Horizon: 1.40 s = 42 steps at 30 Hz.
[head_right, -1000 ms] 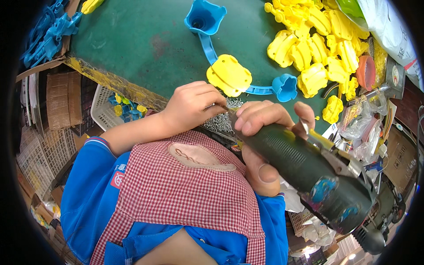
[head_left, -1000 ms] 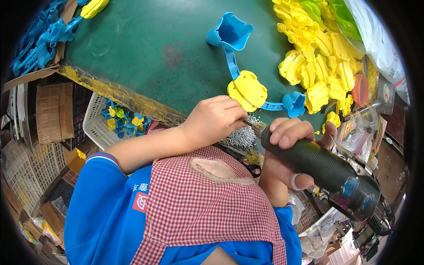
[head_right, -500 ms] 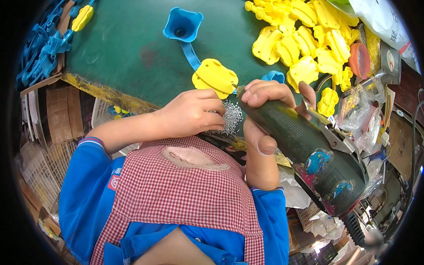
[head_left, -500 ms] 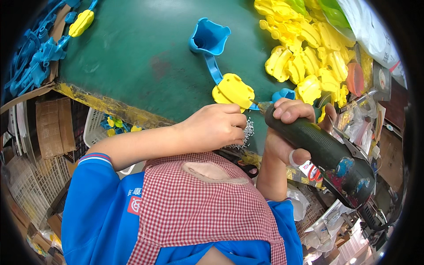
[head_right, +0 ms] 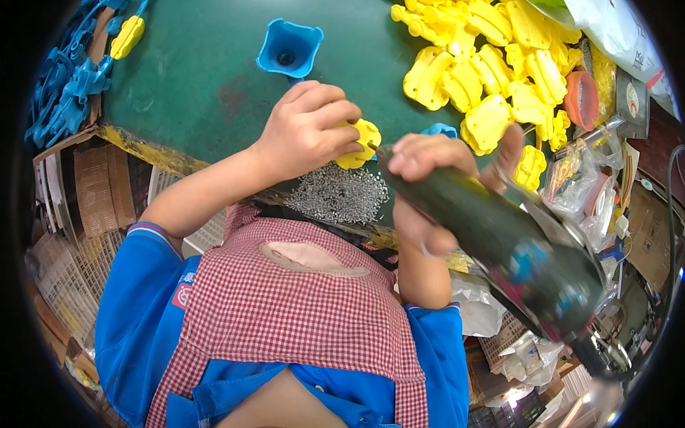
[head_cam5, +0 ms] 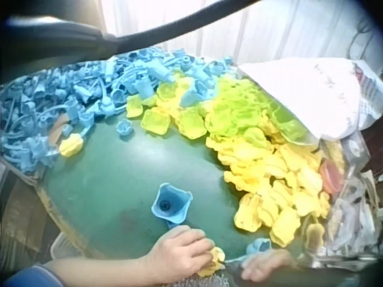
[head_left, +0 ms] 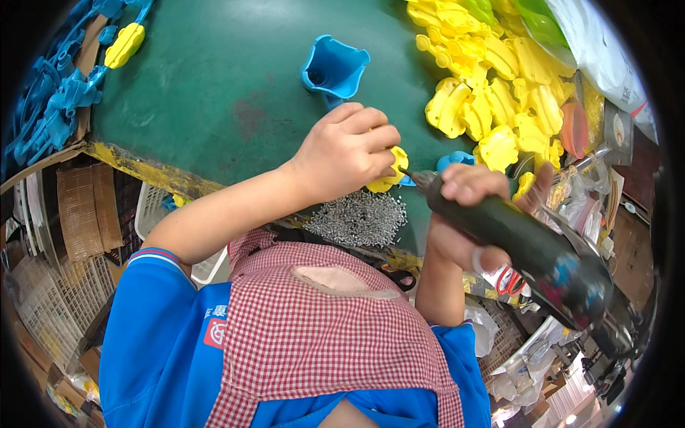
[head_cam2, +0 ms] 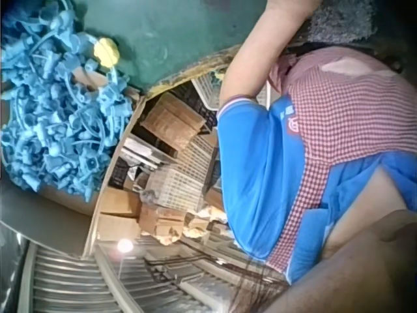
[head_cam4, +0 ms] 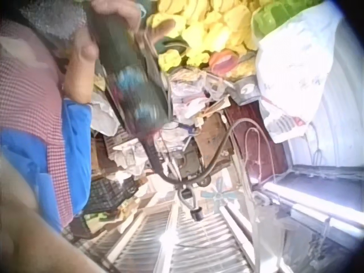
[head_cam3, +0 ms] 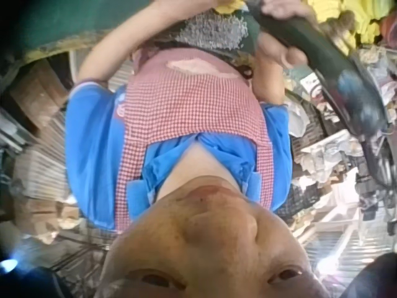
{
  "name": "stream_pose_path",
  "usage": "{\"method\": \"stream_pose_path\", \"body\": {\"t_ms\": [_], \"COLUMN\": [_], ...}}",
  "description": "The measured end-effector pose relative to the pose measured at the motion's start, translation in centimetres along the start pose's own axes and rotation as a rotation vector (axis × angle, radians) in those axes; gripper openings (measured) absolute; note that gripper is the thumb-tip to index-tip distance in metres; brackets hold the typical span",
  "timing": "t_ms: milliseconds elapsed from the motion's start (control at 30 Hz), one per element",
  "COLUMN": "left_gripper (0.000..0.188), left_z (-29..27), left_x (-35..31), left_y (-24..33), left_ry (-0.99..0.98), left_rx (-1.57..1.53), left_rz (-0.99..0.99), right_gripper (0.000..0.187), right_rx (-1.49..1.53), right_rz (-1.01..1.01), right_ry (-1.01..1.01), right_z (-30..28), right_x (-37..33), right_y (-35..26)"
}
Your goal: The person assembles blue and yellow plastic components on a green workbench. They fit yellow pieces into blue frames and use a power drill to fasten them with small metal fasteners, repeating the process for multiple units.
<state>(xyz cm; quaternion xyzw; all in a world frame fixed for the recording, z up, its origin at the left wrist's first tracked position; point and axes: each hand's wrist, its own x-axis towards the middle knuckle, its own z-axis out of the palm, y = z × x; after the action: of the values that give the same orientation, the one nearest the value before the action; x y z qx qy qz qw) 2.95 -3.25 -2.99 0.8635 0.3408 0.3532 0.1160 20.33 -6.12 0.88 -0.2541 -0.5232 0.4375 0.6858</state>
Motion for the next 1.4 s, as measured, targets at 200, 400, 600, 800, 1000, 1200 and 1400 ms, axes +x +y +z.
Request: {"method": "stream_pose_path", "body": {"t_ms": [200,400,600,800,1000,1200,1400], "left_gripper": [0.02,0.036,0.043,0.038,0.024,0.017,0.016], "left_z": [0.2,-1.1,-0.8,-1.6,-2.1,-0.9,-1.6], "left_x": [-0.5,-1.2,-2.0,-2.2,-3.8,-4.4,-4.0], "left_y": [0.9,2.0,0.8,1.8,2.9,4.2,3.5], "left_ry": [-0.019,-0.055,-0.149,-0.136,-0.087,-0.082,0.03], "left_rx": [-0.134,0.001,-0.011,0.052,0.028,-0.156,-0.375], "left_rz": [-0.01,-0.138,-0.153,-0.186,-0.111,-0.159,-0.214], "right_gripper": [0.103,0.097,0.096,0.102,0.103,0.1,0.099], "right_rx": [0.143,-0.077,-0.011,0.009,0.045,0.241,0.301], "right_rz": [0.007,-0.045,-0.066,0.137,0.143,0.111,0.122], "right_ry": [0.049,-0.069,-0.115,0.111,0.11,-0.013,-0.055], "right_z": [1.2,0.6,0.1,0.6,0.6,1.3,2.1], "right_x": [-0.6,-2.5,-2.8,-3.0,-3.0,-1.6,-1.0], "right_y": [-1.3,-0.5,1.1,-0.3,-0.3,-2.6,-2.6]}}
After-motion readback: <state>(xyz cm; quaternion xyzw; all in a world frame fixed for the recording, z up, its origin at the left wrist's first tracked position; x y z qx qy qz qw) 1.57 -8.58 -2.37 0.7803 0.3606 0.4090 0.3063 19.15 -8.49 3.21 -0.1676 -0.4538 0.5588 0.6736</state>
